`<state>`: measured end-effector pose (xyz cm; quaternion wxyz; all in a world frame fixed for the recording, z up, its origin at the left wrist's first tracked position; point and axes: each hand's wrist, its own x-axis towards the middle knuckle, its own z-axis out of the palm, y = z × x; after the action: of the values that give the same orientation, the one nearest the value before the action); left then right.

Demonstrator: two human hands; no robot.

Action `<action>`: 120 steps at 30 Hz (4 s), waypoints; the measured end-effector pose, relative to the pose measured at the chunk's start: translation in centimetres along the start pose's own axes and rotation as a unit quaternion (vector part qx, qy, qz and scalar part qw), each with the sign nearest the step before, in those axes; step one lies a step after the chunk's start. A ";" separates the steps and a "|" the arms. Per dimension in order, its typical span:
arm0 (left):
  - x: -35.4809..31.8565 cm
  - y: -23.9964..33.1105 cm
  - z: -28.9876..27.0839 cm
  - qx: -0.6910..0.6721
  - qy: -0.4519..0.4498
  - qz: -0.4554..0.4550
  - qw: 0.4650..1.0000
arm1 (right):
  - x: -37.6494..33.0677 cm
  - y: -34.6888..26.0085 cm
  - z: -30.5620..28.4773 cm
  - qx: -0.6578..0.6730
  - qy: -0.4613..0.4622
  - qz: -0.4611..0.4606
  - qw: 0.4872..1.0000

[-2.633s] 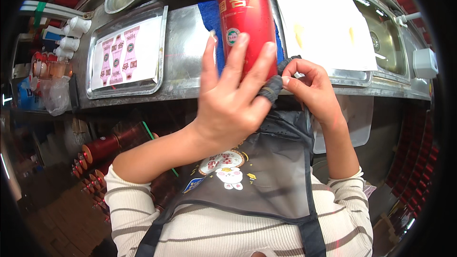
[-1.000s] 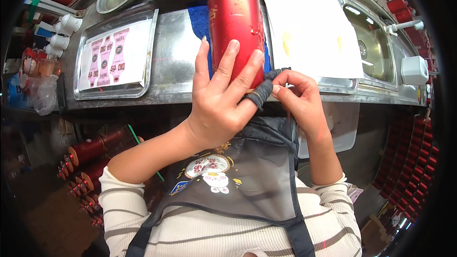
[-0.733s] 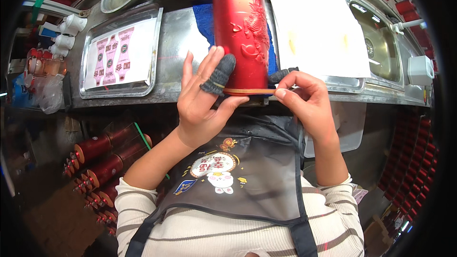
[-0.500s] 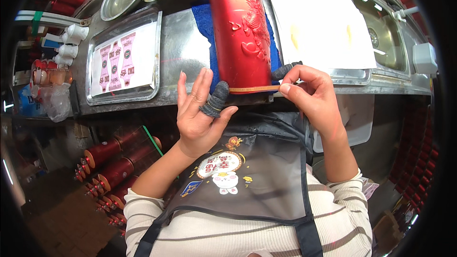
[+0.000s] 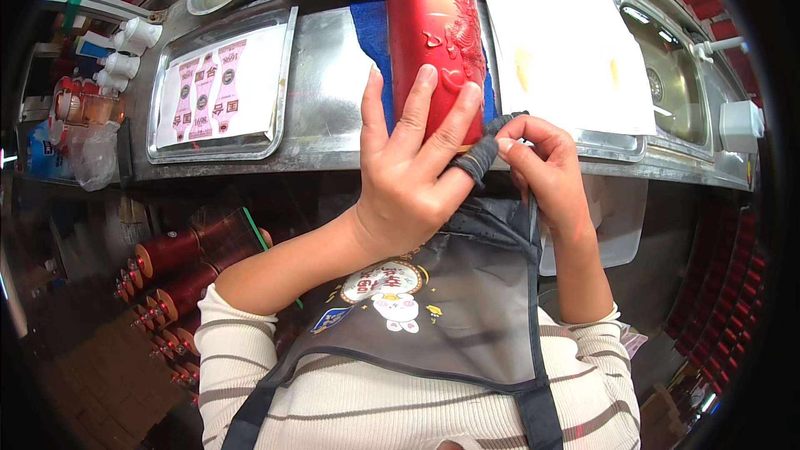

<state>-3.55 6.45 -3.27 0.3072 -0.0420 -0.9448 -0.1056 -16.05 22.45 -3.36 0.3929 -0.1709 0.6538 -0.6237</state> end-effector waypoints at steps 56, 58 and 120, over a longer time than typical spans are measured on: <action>-3.6 -1.3 -0.9 -0.044 0.009 -0.054 0.998 | -0.1 2.4 3.7 -0.027 0.068 -0.094 0.993; -2.8 -1.1 -0.9 -0.018 0.009 -0.035 0.999 | -0.2 2.5 3.4 -0.009 0.060 -0.085 0.995; 0.3 -1.1 -3.3 0.084 -0.139 0.024 0.986 | 0.7 3.3 3.0 0.187 0.021 -0.161 0.969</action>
<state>-2.08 4.68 -0.65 0.1775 -0.0531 -0.9826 -0.0119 -13.42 20.48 -6.48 0.2985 -0.1849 0.4975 -0.7932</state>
